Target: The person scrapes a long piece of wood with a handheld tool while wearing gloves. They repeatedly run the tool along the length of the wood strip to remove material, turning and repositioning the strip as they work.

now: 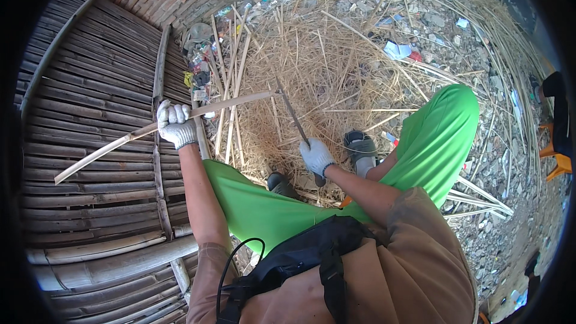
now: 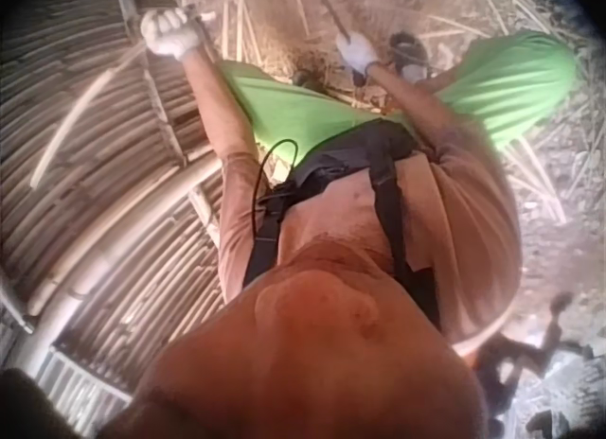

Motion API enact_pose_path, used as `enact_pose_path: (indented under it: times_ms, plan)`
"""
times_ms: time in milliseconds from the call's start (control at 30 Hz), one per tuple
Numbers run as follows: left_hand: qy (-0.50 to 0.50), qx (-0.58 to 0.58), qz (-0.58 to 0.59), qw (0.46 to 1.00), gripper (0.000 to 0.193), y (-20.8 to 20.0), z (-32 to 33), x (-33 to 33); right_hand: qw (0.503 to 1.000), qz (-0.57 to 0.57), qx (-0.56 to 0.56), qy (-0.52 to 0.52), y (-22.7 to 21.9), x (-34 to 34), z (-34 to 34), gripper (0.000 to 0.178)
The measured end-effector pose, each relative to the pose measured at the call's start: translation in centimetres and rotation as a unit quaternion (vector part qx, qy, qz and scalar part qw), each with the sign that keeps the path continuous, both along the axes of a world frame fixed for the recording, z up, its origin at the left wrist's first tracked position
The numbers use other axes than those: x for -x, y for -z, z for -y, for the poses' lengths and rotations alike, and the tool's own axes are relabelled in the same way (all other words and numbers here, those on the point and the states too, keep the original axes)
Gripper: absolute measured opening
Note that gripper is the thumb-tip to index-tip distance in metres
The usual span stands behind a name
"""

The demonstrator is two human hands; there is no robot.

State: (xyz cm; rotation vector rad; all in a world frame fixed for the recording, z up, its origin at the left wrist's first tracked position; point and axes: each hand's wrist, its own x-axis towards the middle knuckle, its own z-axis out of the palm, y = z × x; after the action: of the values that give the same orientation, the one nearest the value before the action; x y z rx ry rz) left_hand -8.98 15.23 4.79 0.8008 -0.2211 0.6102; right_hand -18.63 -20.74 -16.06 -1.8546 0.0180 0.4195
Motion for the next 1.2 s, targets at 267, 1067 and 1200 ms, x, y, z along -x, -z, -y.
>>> enact_pose_path:
  times_ms: [267,1067,1200]
  plan:
    - [-0.17,-0.025,-0.216,0.961,0.018,0.4,2.2,-1.6,0.99,-0.113,-0.077,0.018,3.7,0.1,-0.3,0.04]
    - [-0.388,-0.691,-0.264,0.549,0.072,5.6,0.9,-2.6,0.988,-0.14,-0.056,0.031,3.0,-1.6,1.0,0.044]
    - [-0.328,-0.723,-0.31,0.522,0.045,6.7,0.5,-2.7,0.989,-0.134,-0.054,0.03,1.1,-1.6,1.3,0.044]
